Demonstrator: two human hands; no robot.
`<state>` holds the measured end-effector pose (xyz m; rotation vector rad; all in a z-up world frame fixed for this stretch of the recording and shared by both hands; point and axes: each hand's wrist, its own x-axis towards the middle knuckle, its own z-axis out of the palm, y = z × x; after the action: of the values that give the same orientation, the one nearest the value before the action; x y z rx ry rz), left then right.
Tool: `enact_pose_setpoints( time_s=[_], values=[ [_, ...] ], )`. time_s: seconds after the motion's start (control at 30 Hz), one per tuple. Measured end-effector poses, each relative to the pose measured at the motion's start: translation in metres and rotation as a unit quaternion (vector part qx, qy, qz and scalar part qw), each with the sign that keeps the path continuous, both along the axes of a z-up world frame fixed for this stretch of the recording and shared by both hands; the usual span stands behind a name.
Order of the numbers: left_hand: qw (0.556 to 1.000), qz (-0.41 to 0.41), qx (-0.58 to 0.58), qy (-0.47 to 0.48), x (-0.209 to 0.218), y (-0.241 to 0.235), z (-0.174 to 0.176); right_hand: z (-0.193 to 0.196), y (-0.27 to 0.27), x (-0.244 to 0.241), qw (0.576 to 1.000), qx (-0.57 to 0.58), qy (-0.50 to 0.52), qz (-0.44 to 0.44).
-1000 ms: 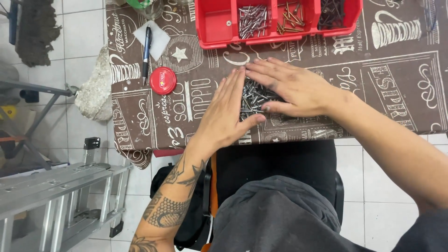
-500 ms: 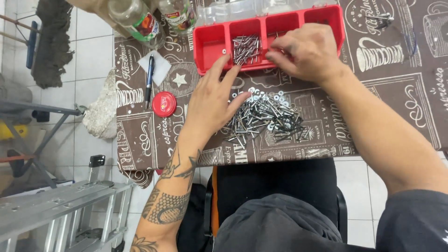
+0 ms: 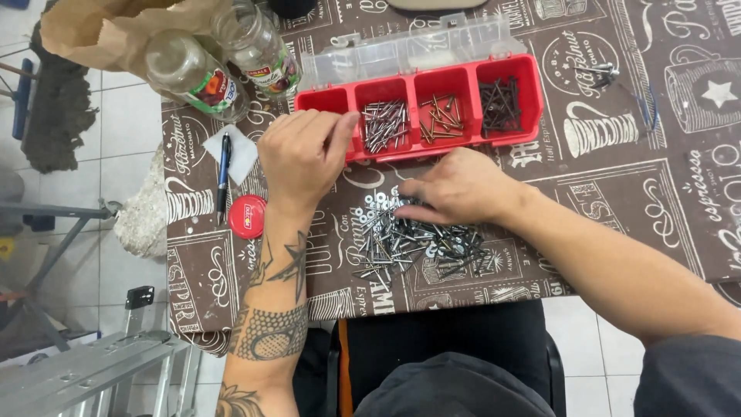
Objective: Manually assembling metal washers onto screws and placing them into an organizer tray.
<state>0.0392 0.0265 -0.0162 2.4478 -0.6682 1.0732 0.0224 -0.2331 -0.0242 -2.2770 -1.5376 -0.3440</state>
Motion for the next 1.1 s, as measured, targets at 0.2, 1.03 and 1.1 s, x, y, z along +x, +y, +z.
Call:
enact_pose_setpoints(
  time_s=[0.2,1.03,1.1],
  values=[
    [1.000,0.014,0.008,0.001,-0.003,0.001,-0.004,0.012,0.012,-0.001,0.988,-0.057,0.130,0.057],
    [0.991,-0.130,0.004,0.041,-0.014,-0.026,-0.003,0.018,-0.012,-0.004,0.974,-0.103,0.195,0.046],
    [0.989,-0.138,-0.012,0.041,-0.013,-0.028,-0.004,0.015,-0.006,-0.004,0.975,-0.116,0.180,0.060]
  ],
)
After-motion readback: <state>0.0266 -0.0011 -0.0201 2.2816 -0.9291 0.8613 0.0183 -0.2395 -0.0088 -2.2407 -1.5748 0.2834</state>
